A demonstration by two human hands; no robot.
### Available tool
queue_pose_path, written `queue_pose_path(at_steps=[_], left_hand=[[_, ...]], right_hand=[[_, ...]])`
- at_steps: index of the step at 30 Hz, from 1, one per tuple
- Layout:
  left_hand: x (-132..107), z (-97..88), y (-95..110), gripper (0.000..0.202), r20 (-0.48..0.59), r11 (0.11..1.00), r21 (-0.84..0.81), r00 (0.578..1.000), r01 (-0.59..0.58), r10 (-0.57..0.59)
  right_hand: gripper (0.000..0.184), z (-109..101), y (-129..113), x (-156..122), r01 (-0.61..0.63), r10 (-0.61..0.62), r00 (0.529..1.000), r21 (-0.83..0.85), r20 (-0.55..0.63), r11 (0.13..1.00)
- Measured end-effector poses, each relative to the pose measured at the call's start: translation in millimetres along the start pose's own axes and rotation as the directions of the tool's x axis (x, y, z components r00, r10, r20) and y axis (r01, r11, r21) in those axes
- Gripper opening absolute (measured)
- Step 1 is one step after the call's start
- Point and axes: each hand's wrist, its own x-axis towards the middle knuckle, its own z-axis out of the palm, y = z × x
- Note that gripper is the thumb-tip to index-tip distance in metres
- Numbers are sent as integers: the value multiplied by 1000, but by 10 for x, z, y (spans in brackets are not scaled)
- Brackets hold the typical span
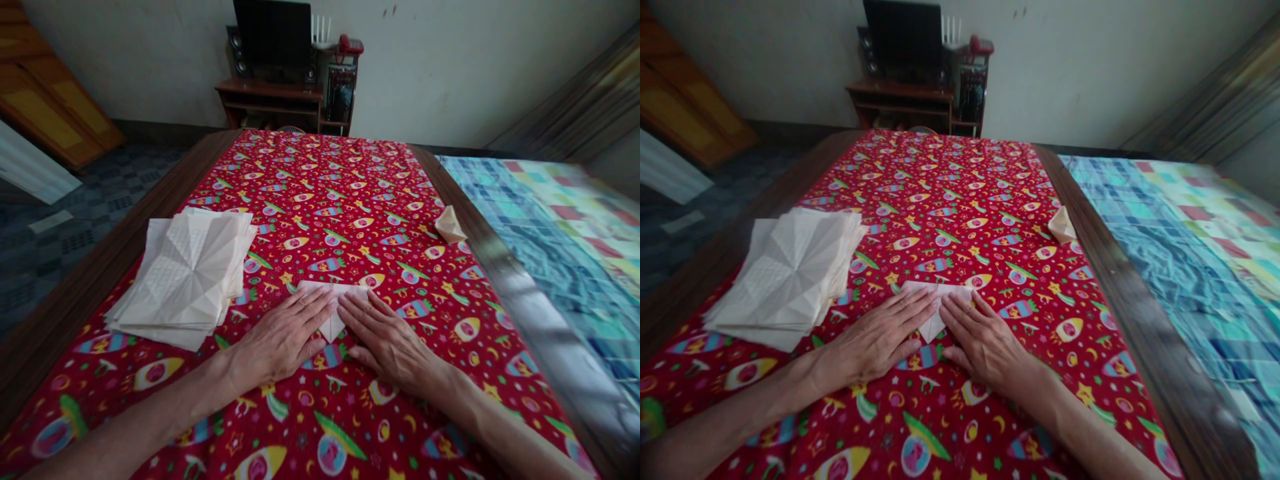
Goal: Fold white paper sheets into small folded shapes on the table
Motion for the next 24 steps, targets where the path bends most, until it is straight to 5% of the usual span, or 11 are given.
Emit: queue_pose_path(at_steps=[13, 18, 21, 24], left_hand=[[-335, -45, -124, 49, -3, 985, 150, 996, 85, -86], [-381, -46, -183, 40, -120, 986, 127, 988, 107, -92], [-262, -38, -246, 28, -307, 992, 27, 945, 123, -109], [-65, -45, -315, 19, -326, 985, -64, 930, 159, -171]], right_hand=[[46, -61, 49, -231, -100, 97, 993, -35, -71, 994], [34, -21, 31, -172, -147, 139, 968, -23, -211, 989], [22, -3, 49, -39, -195, 187, 935, 3, -302, 981], [19, 4, 99, 97, -290, 280, 912, 11, -298, 957]])
